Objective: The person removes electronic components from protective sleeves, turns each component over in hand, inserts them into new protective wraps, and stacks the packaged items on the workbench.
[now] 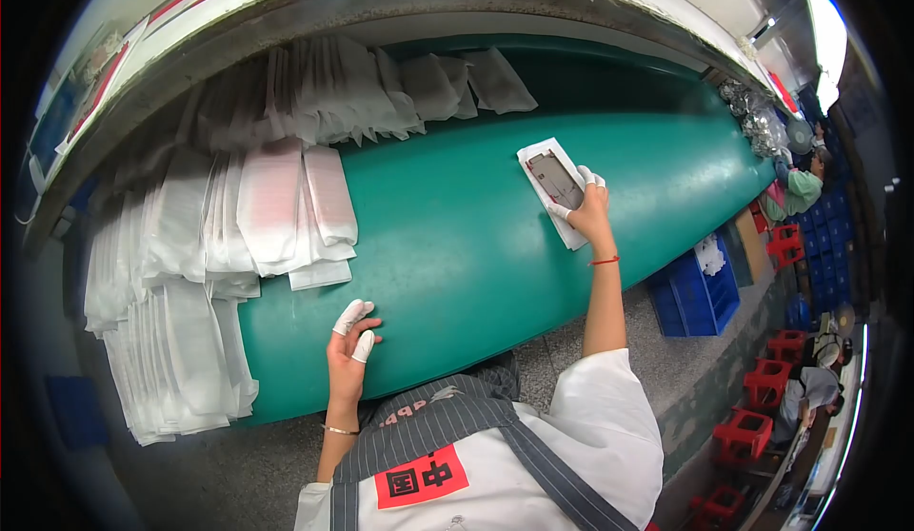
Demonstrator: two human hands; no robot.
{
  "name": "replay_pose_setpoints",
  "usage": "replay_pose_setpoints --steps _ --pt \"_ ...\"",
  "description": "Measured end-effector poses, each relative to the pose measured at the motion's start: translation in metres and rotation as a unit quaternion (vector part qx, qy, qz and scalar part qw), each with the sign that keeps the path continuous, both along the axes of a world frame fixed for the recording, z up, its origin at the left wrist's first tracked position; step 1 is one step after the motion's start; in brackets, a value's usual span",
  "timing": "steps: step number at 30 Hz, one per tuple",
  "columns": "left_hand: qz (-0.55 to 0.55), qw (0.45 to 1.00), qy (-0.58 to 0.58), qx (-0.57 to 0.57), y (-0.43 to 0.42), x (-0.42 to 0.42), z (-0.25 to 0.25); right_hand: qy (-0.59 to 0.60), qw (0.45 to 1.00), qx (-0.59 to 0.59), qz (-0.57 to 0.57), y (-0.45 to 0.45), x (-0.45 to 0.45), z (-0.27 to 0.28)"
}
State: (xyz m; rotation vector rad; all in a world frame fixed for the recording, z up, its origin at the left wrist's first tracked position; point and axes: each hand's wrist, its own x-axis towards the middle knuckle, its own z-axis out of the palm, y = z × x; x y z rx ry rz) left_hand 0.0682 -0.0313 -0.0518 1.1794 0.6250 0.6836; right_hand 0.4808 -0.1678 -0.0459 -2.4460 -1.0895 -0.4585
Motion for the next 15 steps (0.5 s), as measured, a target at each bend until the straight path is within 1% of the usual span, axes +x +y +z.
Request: replay_pose_setpoints --steps 1,3,5,8,9,11,13,15 --pt "0.001 1.0 0.002 0.0 0.0 0.0 0.0 0.0 1.0 0.0 0.0 0.003 0.0 -0.001" --pt "0.0 1.0 0.0 0.002 0.0 0.001 -0.001 0.049 0.999 -0.011 -0.001 0.008 0.0 -0.005" --pt "-0.002 1.0 -0.001 0.005 0.001 0.0 -0.001 0.06 0.998 -0.002 -0.009 0.009 0.001 -0.011" --pt "0.0 1.0 0.001 0.003 0.002 -0.002 -0.002 0.092 0.989 0.112 0.008 0.01 0.007 -0.025" --pt "0.0 1.0 0.0 -0.003 0.002 -0.002 -0.003 0.093 0.989 0.112 0.01 0.011 0.007 -0.027" --pt "0.0 1.0 0.0 -0.011 0.002 -0.002 -0.004 0.086 0.992 0.089 -0.04 0.013 0.003 -0.023" --pt "-0.002 1.0 -0.001 -0.006 0.002 -0.002 -0.004 0.074 0.993 0.087 -0.04 0.013 0.004 -0.028" --pt "-0.002 1.0 0.001 -0.007 0.002 -0.001 -0.003 -0.01 0.995 0.046 -0.093 0.016 -0.003 -0.024"
